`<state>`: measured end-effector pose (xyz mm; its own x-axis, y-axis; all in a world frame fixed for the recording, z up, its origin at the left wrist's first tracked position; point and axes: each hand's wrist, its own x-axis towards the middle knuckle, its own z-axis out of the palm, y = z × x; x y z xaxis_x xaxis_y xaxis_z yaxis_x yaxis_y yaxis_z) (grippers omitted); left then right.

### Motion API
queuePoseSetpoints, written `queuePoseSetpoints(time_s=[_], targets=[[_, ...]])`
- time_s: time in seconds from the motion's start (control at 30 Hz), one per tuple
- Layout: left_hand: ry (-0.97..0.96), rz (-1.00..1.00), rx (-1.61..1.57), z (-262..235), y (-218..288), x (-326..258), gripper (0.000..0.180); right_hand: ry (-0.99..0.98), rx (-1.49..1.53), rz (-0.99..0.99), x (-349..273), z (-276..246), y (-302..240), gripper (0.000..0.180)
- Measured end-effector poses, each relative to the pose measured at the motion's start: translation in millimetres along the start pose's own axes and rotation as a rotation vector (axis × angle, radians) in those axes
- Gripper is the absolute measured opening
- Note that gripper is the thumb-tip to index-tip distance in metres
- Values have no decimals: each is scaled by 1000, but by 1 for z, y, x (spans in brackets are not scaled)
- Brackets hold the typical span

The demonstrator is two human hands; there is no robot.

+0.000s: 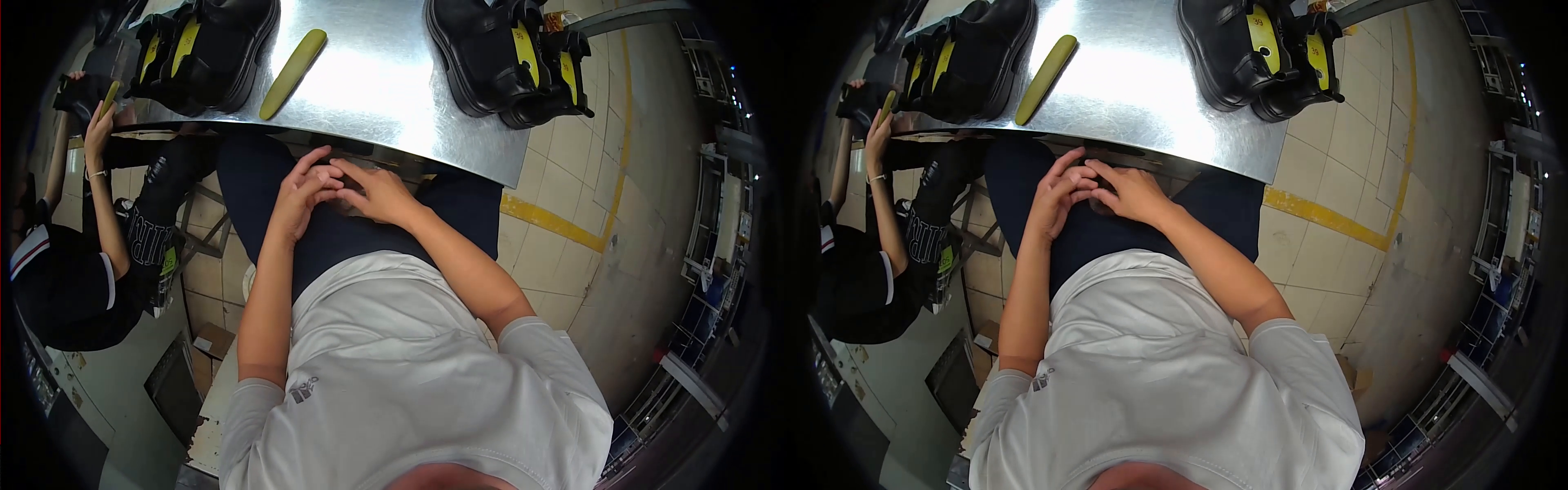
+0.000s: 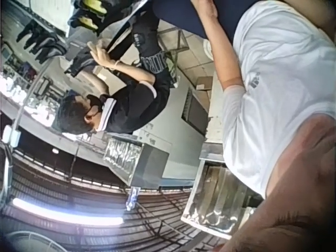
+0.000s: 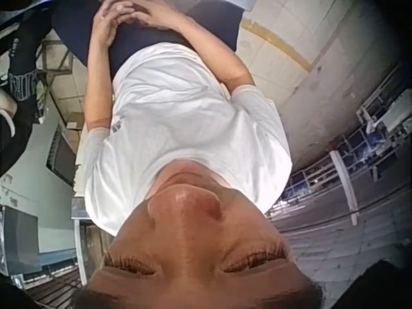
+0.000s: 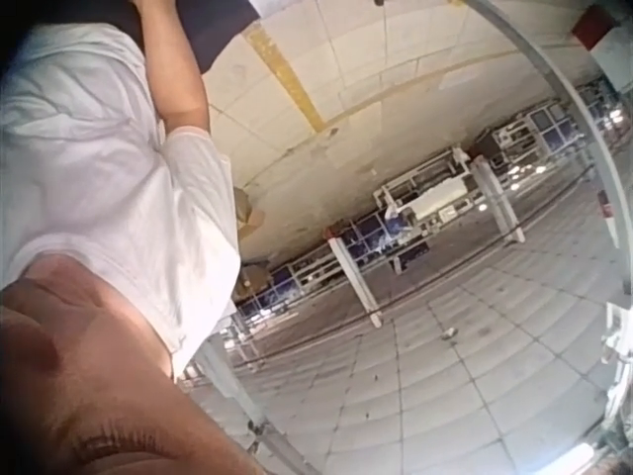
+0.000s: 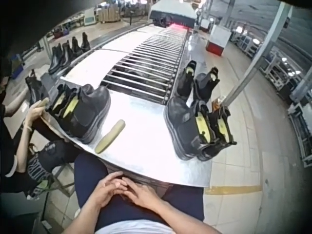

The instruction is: Clean and finish black leather boots using a handheld tool.

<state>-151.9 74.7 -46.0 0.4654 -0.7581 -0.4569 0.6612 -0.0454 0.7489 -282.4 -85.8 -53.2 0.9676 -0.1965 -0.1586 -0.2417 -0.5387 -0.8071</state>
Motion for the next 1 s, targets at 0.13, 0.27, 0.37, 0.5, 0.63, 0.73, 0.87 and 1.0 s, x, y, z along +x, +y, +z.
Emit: queuePoseSetpoints(time_s=[0.13,0.27,0.37,0.5,0.63,0.73,0.87,1.0], targets=[[88,5,176,-10,-20,11,41,168,44,-123,2,-6,5,23],[209,215,427,-1,-41,9,27,377,195,-87,-4,-7,-15,23],[304,633,742,27,-17,-11,19,371,11,-148,-10,-14,-19,16],[558,1073,991,29,67,-5,19,489,269,-160,-15,-27,-48,6],[624,1140,1369,33,125,44,24,572,251,-328,0,-51,-68,9],[639,786,1674,32,117,70,35,677,240,-279,16,-66,-78,17],[529,767,1122,59,93,79,30,589,533,15,39,-82,-65,51],[307,809,807,100,74,62,34,521,1246,36,66,-108,-64,61]])
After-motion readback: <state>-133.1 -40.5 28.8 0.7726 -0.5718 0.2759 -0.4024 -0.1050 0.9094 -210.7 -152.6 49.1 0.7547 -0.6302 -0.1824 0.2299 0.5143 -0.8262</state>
